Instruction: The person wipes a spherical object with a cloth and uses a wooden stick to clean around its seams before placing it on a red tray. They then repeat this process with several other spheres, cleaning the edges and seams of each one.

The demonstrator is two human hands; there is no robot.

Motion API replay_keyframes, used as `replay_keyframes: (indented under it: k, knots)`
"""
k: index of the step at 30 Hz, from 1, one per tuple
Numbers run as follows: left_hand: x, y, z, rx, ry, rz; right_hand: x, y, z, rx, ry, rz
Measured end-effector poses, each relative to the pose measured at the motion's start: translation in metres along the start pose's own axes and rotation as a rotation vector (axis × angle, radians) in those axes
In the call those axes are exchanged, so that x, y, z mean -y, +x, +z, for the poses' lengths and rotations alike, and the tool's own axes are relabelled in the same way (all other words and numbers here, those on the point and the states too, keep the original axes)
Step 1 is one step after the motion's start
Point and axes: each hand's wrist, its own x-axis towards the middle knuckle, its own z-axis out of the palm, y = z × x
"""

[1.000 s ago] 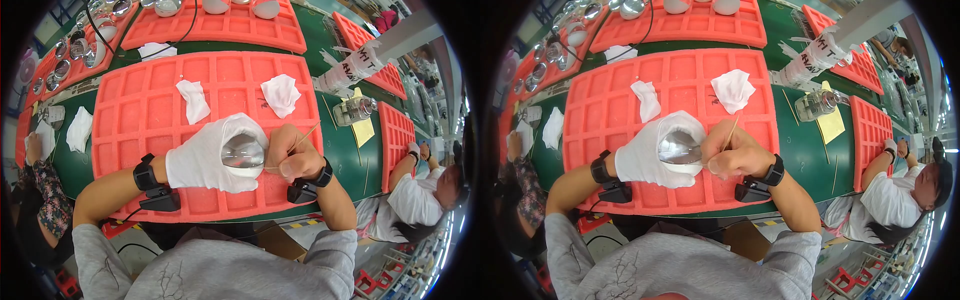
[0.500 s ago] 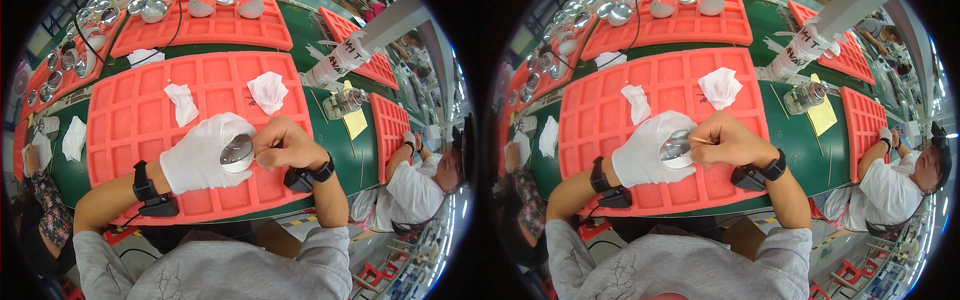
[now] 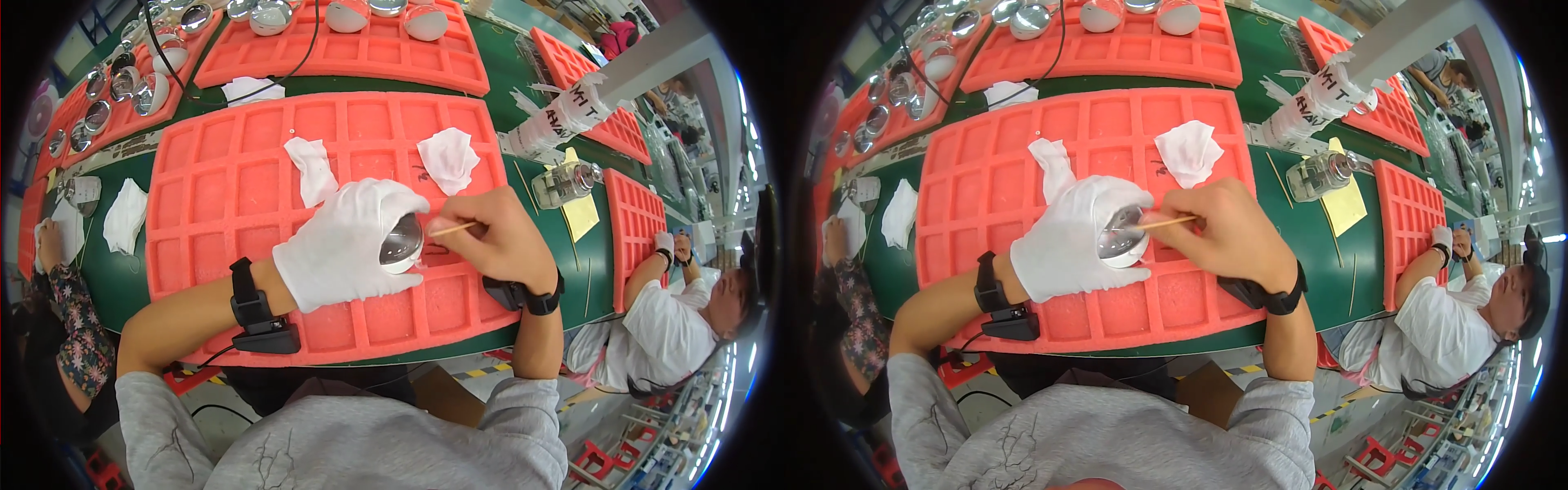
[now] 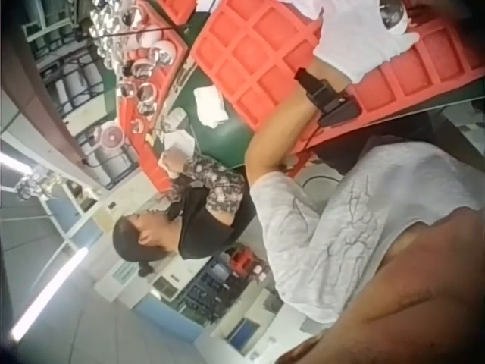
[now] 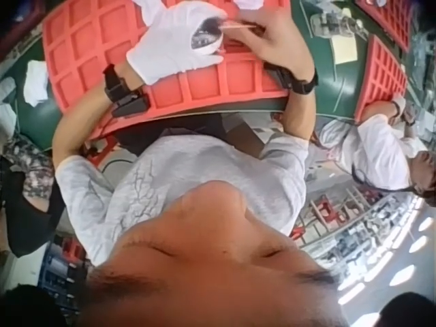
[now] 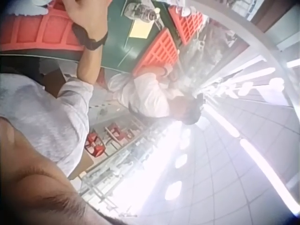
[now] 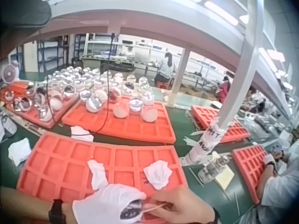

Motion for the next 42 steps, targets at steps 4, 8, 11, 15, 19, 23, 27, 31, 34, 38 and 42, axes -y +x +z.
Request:
replay_keyframes:
  k: [4,8,11,15,19,23,27,31,34,38,42]
  knots:
    - [0.003,0.002,0.003,0.033,-0.05,-0.072,0.019,-0.004,0.015,-0.036,-0.078,-0.075]
    - [0.001,0.005,0.007,0.026,-0.058,-0.064,0.027,-0.014,0.02,-0.105,-0.268,-0.05]
    - [0.0,0.006,0.006,0.024,-0.06,-0.033,0.031,-0.014,0.021,0.023,-0.37,-0.092]
    - [-0.005,0.007,-0.001,0.031,-0.005,0.029,0.021,-0.017,0.027,-0.016,-0.389,-0.173]
    - [-0.009,0.005,-0.001,0.041,0.051,0.045,0.016,-0.013,0.026,0.006,-0.182,-0.23]
    - [-0.022,0.008,-0.004,0.045,0.035,-0.018,0.001,-0.006,0.028,0.067,0.078,-0.291]
    - [-0.018,0.007,0.004,0.023,-0.07,-0.076,-0.01,0.001,0.033,0.131,0.266,-0.344]
    - [-0.005,0.009,0.001,0.071,-0.159,-0.089,-0.013,0.002,0.029,0.215,0.374,-0.286]
    - [-0.001,0.005,0.004,0.081,-0.192,-0.158,-0.01,0.003,0.023,0.286,0.419,-0.244]
    - [-0.003,0.006,-0.001,0.121,-0.282,-0.193,-0.011,0.007,0.021,0.321,0.528,-0.144]
    - [0.001,0.002,-0.002,0.116,-0.31,-0.192,-0.013,0.009,0.024,0.363,0.64,-0.06]
